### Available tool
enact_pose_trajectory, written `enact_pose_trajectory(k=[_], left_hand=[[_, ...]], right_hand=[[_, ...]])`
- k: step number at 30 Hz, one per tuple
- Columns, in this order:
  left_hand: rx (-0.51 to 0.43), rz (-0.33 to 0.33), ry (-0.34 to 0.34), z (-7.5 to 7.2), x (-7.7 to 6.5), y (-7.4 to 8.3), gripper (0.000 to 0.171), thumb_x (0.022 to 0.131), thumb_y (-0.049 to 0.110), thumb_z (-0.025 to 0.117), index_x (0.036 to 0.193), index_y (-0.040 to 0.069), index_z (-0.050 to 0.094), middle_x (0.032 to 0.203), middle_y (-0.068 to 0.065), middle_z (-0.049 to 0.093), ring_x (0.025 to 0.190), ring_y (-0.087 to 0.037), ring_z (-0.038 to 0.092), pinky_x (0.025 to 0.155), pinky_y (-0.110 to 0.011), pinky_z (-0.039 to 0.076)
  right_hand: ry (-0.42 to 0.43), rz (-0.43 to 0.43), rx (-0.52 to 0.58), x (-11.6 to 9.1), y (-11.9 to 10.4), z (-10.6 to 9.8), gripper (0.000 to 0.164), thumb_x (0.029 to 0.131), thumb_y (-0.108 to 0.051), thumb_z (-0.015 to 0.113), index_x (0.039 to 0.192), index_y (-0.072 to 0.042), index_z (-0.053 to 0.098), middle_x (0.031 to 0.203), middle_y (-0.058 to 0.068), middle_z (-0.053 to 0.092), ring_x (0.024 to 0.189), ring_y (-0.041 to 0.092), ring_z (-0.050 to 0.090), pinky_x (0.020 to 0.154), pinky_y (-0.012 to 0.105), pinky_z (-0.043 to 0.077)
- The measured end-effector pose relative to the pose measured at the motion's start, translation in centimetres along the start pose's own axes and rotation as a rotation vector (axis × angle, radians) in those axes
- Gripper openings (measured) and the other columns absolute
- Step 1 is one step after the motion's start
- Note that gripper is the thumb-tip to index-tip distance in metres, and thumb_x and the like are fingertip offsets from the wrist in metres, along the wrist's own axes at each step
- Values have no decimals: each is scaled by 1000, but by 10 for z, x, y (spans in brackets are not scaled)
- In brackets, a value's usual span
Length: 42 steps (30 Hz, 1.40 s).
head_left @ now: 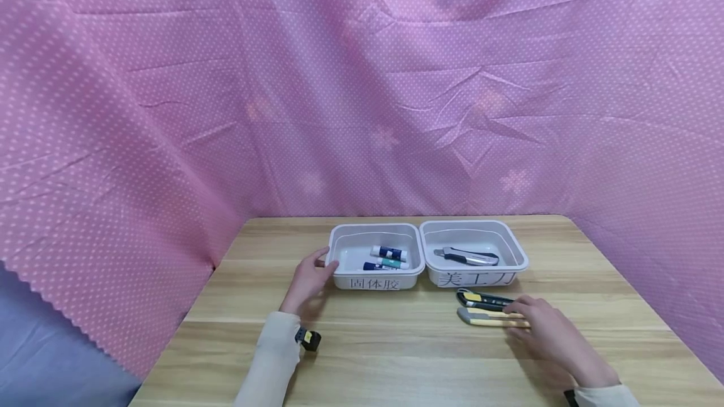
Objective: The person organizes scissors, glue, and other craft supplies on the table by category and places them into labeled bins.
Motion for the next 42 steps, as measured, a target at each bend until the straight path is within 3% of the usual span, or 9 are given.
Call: enact_pose_trajectory(k=[7,12,19,31,37,42], left_hand=[[15,13,2,0,-1,0,58,98,26,68,148,2,51,114,-24,70,93,-28,70,78,-37,62],[5,17,-5,0,-2,1,58,98,26,68,148,1,51,113,-24,70,90,-27,70,76,-36,62],[5,22,1,-1,-1,2,56,99,24,67,147,-1,52,111,-23,70,91,-27,69,76,-35,62],[-2,-8,-15,1,-1,-1,59,99,27,67,149,3,50,115,-23,69,91,-25,69,77,-35,62],[-10,-26,-11,-1,-1,-2,58,99,28,67,150,4,50,115,-22,68,93,-25,67,79,-35,61],[0,-28,-14,-1,-1,0,59,99,29,67,150,5,50,117,-22,68,93,-25,68,79,-35,61]], right_hand=[[-76,-10,53,0,1,3,27,75,-11,87,98,-17,75,96,-6,71,85,17,69,76,40,60],[-129,29,72,-1,2,5,29,77,-12,86,103,-16,75,101,-2,72,88,20,70,79,43,60],[-129,26,61,1,3,7,36,76,-10,87,109,-10,73,111,6,70,96,26,69,86,50,59],[-148,9,38,0,0,10,26,79,-11,85,102,-13,75,105,0,70,93,24,69,85,49,59],[-190,59,72,1,-3,12,23,79,-15,85,96,-18,69,96,-8,62,87,13,61,79,39,57],[-252,141,111,3,-4,14,25,81,-14,84,93,-19,63,91,-9,56,80,8,50,69,29,48]])
Point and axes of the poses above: each hand's wrist, its own x-axis towards the middle knuckle, its own z-axis out of the palm, y = z × x, the point moved 3 cm from there along x, towards the middle knuckle
